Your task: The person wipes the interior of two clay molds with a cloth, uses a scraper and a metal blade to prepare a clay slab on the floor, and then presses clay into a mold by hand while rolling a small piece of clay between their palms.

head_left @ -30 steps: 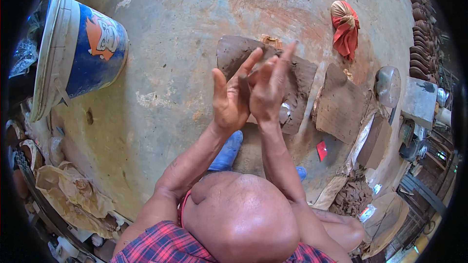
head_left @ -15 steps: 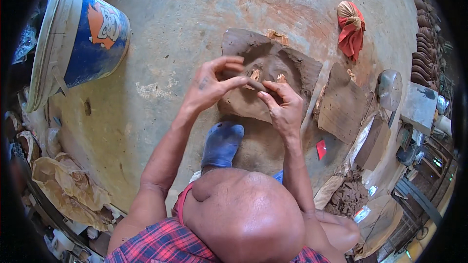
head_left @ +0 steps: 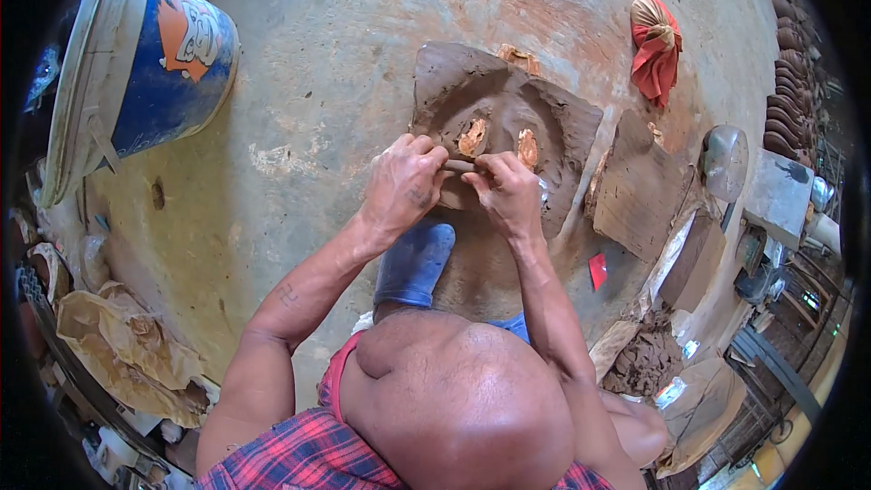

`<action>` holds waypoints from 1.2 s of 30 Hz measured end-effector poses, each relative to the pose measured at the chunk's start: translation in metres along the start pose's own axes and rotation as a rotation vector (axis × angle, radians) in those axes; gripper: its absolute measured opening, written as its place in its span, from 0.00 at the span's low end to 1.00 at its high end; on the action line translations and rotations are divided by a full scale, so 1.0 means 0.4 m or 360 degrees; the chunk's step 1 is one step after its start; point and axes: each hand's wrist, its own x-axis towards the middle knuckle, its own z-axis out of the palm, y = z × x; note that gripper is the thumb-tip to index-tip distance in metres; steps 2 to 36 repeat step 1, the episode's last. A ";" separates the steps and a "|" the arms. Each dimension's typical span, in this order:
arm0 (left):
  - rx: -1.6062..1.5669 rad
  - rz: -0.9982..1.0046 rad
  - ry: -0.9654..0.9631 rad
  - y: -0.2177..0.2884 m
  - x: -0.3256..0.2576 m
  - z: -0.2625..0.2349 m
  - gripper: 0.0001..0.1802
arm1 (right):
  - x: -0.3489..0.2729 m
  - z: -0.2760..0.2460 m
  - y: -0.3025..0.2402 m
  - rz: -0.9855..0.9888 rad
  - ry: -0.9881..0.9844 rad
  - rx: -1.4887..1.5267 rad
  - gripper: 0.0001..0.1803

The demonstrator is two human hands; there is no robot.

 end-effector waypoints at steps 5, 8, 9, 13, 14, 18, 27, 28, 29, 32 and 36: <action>-0.0020 0.0002 0.0010 -0.002 0.001 0.002 0.08 | 0.006 -0.007 0.004 0.0005 -0.0038 -0.0144 0.16; -0.0020 0.0002 0.0010 -0.002 0.001 0.002 0.08 | 0.006 -0.007 0.004 0.0005 -0.0038 -0.0144 0.16; -0.0020 0.0002 0.0010 -0.002 0.001 0.002 0.08 | 0.006 -0.007 0.004 0.0005 -0.0038 -0.0144 0.16; -0.0020 0.0002 0.0010 -0.002 0.001 0.002 0.08 | 0.006 -0.007 0.004 0.0005 -0.0038 -0.0144 0.16; -0.0020 0.0002 0.0010 -0.002 0.001 0.002 0.08 | 0.006 -0.007 0.004 0.0005 -0.0038 -0.0144 0.16; -0.0020 0.0002 0.0010 -0.002 0.001 0.002 0.08 | 0.006 -0.007 0.004 0.0005 -0.0038 -0.0144 0.16; -0.0020 0.0002 0.0010 -0.002 0.001 0.002 0.08 | 0.006 -0.007 0.004 0.0005 -0.0038 -0.0144 0.16; -0.0020 0.0002 0.0010 -0.002 0.001 0.002 0.08 | 0.006 -0.007 0.004 0.0005 -0.0038 -0.0144 0.16; -0.0020 0.0002 0.0010 -0.002 0.001 0.002 0.08 | 0.006 -0.007 0.004 0.0005 -0.0038 -0.0144 0.16; -0.0020 0.0002 0.0010 -0.002 0.001 0.002 0.08 | 0.006 -0.007 0.004 0.0005 -0.0038 -0.0144 0.16; -0.0020 0.0002 0.0010 -0.002 0.001 0.002 0.08 | 0.006 -0.007 0.004 0.0005 -0.0038 -0.0144 0.16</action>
